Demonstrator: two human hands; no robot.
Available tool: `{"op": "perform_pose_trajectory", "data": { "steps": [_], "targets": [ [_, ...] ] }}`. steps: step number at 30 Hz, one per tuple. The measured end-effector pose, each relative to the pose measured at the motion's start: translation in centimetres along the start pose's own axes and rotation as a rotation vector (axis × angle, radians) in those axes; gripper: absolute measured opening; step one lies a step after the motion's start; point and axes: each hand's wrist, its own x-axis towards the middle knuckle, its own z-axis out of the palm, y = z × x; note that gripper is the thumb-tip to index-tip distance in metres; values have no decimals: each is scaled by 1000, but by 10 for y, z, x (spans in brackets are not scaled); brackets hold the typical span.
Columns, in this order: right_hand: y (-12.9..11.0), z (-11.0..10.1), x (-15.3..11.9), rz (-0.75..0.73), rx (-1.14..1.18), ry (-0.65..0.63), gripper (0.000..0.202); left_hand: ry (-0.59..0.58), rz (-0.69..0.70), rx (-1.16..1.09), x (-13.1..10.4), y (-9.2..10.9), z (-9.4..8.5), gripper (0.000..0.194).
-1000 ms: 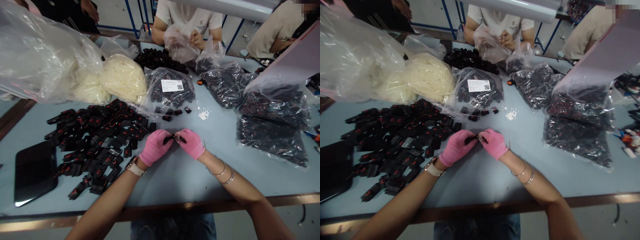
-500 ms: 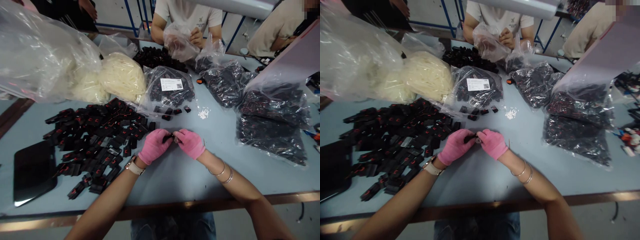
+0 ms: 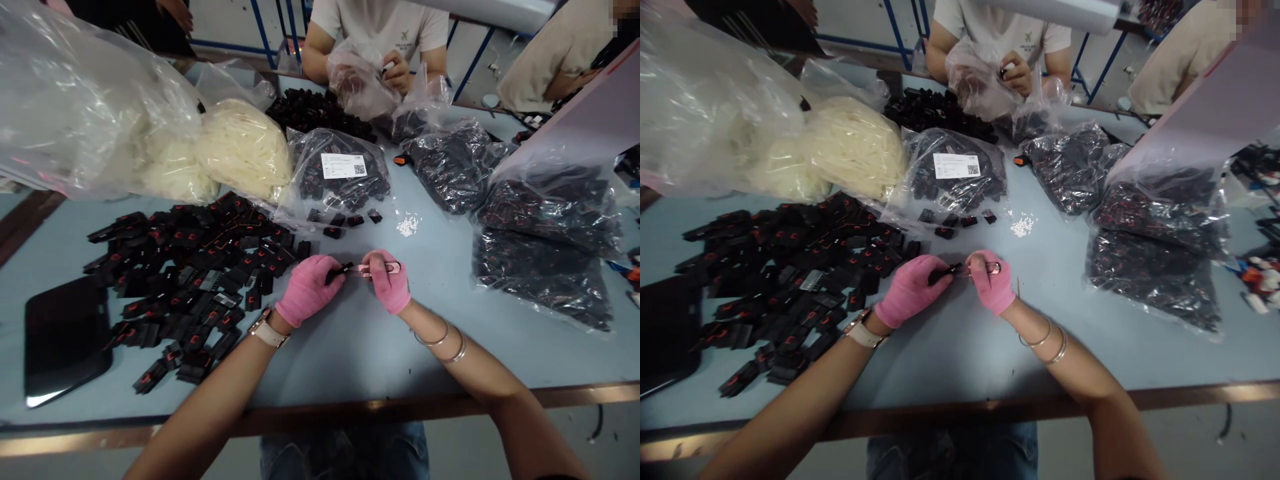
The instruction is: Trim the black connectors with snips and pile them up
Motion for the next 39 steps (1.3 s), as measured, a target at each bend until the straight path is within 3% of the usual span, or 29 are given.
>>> {"op": "perform_pose_trajectory", "data": {
  "steps": [13,26,33,39],
  "targets": [
    [4,1,-2,-192,-107,-43,25,5,-5,3,-1,1,0,8],
    [2,8,-1,-190,-288,-136,32,15,-24,-14,0,-1,2,9],
    [8,7,-3,-196,-200,-24,29,21,-21,-10,0,-1,4,6],
    [9,10,-1,-147,-206,-61,28,14,-23,-16,0,0,3,8]
  ]
}}
